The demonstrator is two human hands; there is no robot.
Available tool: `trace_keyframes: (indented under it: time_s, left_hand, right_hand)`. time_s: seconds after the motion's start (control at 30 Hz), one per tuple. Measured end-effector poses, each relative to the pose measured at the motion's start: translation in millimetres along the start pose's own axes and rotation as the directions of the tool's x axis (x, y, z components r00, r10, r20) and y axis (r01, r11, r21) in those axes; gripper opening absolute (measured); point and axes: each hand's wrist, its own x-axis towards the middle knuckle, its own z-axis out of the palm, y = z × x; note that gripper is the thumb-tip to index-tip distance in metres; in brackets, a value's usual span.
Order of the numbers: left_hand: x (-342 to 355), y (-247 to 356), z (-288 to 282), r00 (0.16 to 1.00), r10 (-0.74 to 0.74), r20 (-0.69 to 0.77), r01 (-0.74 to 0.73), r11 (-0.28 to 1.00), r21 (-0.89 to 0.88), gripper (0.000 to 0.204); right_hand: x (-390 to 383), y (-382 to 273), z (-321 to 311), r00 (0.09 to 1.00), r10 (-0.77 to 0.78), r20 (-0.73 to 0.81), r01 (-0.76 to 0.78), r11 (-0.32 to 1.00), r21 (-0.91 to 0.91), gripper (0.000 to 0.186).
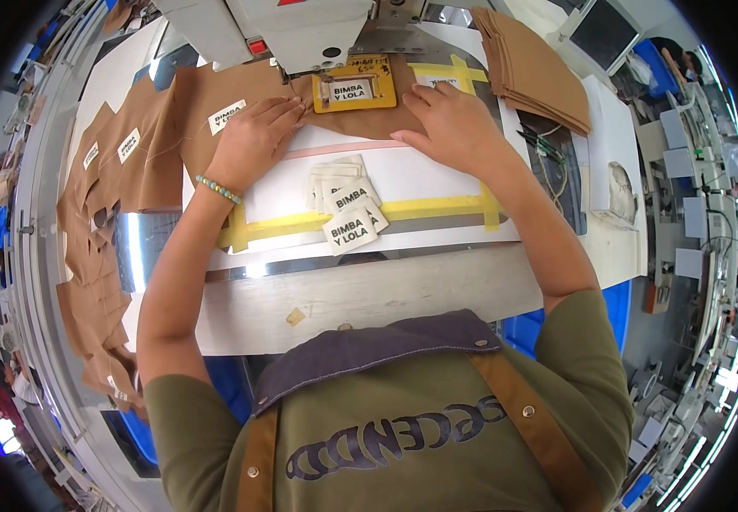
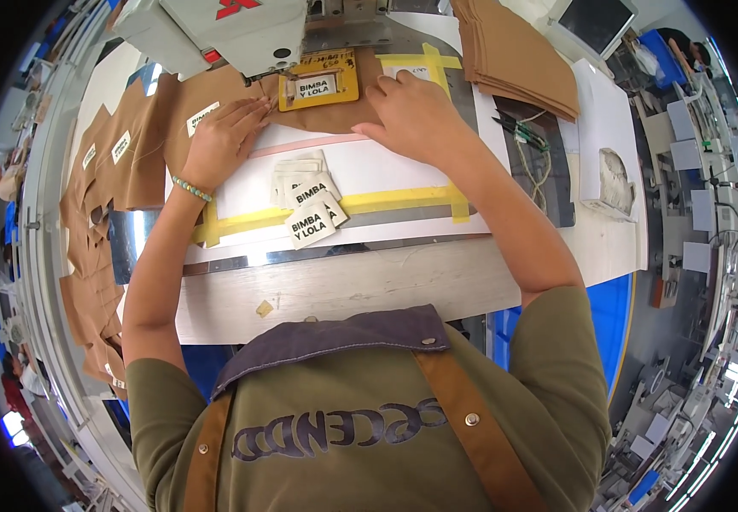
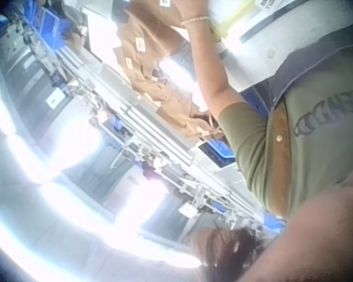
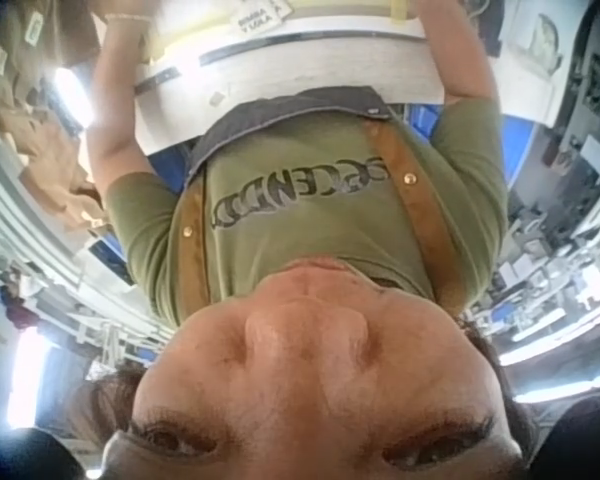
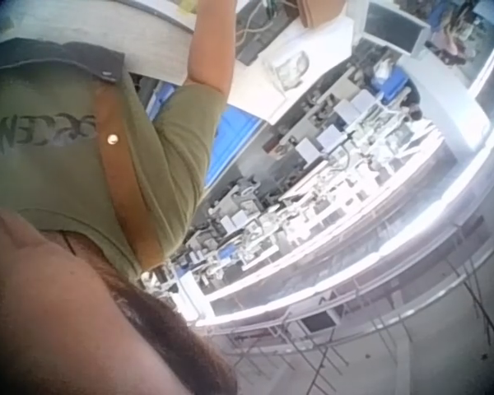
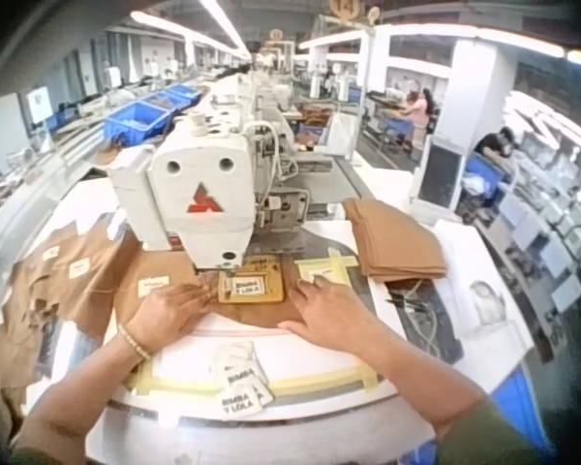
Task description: The recorder is sewing brand labels onto brown leather components using an industrial sewing machine in a workshop environment.
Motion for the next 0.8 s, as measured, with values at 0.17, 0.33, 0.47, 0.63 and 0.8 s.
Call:
trace_keyframes:
  time_s: [0.17,0.33,0.47,0.63,0.8]
  left_hand:
    - [-29,1,-24,0.989,0.137,0.055,-0.142,0.987,0.082,0.036]
    - [-56,-16,-41,0.992,0.065,0.106,-0.090,0.964,0.250,0.032]
    - [-48,-2,-40,0.995,0.084,0.051,-0.089,0.991,0.103,0.029]
    - [-33,29,-43,0.986,-0.163,-0.019,0.157,0.968,-0.195,0.020]
    - [-29,28,-46,0.994,-0.093,-0.052,0.082,0.980,-0.180,0.020]
  right_hand:
    - [-14,13,8,0.993,-0.037,-0.114,0.038,0.999,0.011,0.048]
    - [-37,27,-13,0.999,0.009,-0.043,0.003,0.965,0.263,0.042]
    - [-47,33,-11,0.997,0.068,-0.029,-0.056,0.951,0.303,0.039]
    - [-33,-6,-8,0.920,-0.145,-0.365,0.216,0.963,0.163,0.044]
    - [-9,-13,12,0.875,-0.222,-0.431,0.291,0.952,0.101,0.030]
